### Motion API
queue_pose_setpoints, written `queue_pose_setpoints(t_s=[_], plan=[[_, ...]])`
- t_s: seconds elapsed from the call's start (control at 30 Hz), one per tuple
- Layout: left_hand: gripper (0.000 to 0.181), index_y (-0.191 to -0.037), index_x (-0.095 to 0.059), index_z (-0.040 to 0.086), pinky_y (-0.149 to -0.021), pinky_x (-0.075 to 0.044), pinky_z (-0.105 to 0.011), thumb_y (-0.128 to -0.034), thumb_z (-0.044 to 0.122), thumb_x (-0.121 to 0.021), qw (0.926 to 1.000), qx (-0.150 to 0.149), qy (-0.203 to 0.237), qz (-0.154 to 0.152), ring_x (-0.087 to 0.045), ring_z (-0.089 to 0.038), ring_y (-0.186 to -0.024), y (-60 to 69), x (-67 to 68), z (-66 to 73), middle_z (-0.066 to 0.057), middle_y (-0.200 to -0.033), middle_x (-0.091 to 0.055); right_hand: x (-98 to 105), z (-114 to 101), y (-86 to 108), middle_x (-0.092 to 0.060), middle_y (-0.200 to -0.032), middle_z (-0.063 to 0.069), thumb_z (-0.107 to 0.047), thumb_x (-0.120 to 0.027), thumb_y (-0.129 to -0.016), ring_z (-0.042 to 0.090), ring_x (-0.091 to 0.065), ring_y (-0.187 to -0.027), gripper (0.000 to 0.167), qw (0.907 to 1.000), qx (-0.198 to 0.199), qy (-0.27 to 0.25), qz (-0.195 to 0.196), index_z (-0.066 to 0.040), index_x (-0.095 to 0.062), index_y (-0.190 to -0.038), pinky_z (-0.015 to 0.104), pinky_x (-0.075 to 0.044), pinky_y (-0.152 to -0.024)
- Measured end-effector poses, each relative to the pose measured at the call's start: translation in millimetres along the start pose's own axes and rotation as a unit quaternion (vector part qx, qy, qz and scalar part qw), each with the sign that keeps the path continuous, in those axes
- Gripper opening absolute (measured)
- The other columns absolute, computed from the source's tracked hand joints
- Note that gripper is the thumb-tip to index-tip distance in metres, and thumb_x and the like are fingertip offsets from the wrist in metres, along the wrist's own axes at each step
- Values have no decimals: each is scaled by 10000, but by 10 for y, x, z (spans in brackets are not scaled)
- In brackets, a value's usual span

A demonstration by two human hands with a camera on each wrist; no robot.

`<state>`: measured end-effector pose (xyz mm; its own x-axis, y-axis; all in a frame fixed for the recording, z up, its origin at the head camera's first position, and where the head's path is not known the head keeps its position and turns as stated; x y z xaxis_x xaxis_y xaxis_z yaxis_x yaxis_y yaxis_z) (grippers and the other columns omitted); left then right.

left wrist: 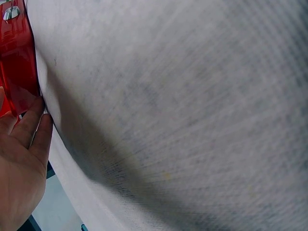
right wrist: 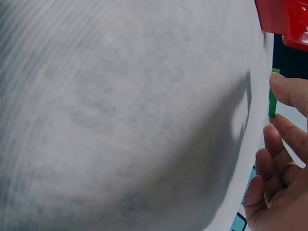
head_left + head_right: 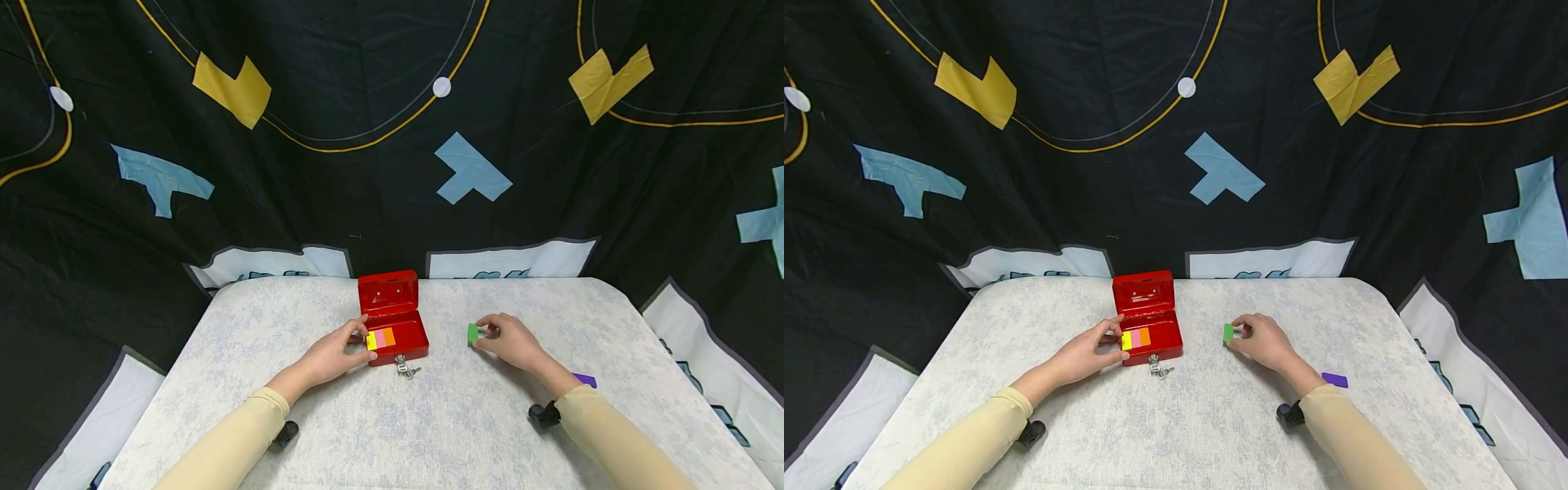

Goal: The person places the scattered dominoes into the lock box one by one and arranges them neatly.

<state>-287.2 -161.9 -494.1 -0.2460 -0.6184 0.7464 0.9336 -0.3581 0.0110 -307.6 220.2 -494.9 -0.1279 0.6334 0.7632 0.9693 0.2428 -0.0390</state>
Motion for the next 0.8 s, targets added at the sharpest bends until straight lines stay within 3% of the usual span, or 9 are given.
queue_pose_setpoints(t_s=[0.8], plan=[[377, -1132, -539, 220, -981, -462, -452, -909, 423, -765, 10000, 0, 13, -44, -575, -169, -1245, 0, 8, -4, 55, -1629, -366, -59, -329, -127, -594, -941, 24, -296, -817, -880, 195, -500, -773, 412, 9996, 261, -91, 46, -128, -700, -1238, 353, -425, -628]])
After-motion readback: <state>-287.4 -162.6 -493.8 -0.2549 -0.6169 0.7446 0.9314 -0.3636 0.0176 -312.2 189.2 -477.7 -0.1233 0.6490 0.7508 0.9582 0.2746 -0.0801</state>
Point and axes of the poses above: each hand's wrist, its own y-axis away from the middle knuckle, its own x-axis out of the back of the hand, z = x × y, the point moved 3 cm from there along -y, towards the middle knuckle
